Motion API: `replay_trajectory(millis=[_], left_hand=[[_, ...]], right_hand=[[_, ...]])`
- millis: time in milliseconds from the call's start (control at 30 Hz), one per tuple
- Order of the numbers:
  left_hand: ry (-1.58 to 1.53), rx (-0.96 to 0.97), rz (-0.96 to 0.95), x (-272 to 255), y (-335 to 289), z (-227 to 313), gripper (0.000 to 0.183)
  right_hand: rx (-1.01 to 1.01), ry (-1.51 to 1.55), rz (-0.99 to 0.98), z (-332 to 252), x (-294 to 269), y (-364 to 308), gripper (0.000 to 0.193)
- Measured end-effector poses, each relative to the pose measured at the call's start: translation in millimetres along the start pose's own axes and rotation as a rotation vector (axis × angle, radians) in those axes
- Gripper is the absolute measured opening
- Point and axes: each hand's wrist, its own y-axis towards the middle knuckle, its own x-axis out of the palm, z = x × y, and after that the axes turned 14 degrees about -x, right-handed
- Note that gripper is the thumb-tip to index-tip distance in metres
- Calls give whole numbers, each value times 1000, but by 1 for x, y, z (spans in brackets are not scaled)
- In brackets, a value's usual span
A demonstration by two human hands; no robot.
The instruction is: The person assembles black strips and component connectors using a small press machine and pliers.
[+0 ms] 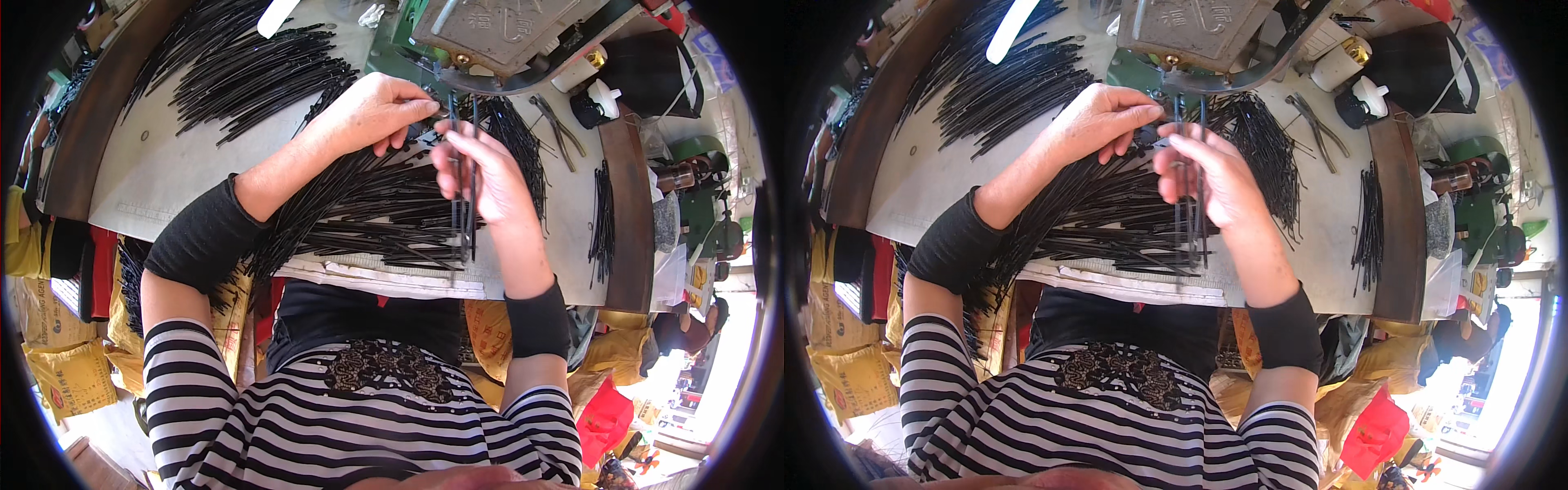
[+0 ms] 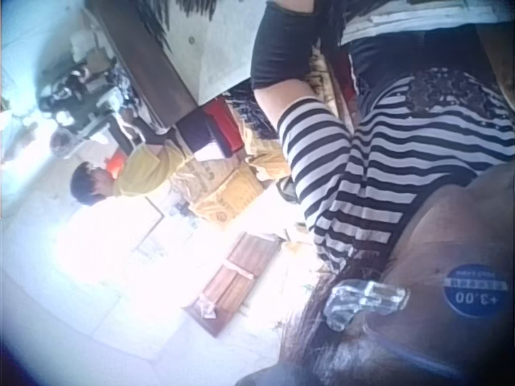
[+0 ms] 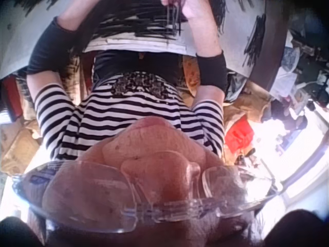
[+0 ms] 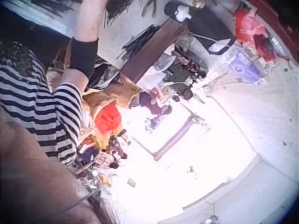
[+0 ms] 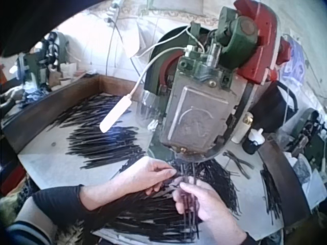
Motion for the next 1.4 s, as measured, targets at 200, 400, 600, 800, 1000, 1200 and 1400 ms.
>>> replay_trajectory(millis=[200,400,600,800,1000,1200,1400], left_hand=[[410,740,380,14,-41,22,36],[416,897,301,34,-139,88,21],[396,823,307,40,-145,87,20],[354,860,323,48,-148,99,19],[375,786,394,23,-161,106,17],[403,768,399,29,-167,103,16],[430,912,194,9,-103,51,27]], right_hand=[[-71,-364,130,-35,-60,-42,29],[-282,-1402,562,-64,-197,-74,30],[-562,-1743,392,-26,-236,-79,34],[-536,-1726,410,-23,-189,-68,29],[-588,-1675,410,-32,-127,-58,24],[-632,-1555,351,-16,-112,-41,22],[-550,-1428,327,-21,-102,-40,23]])
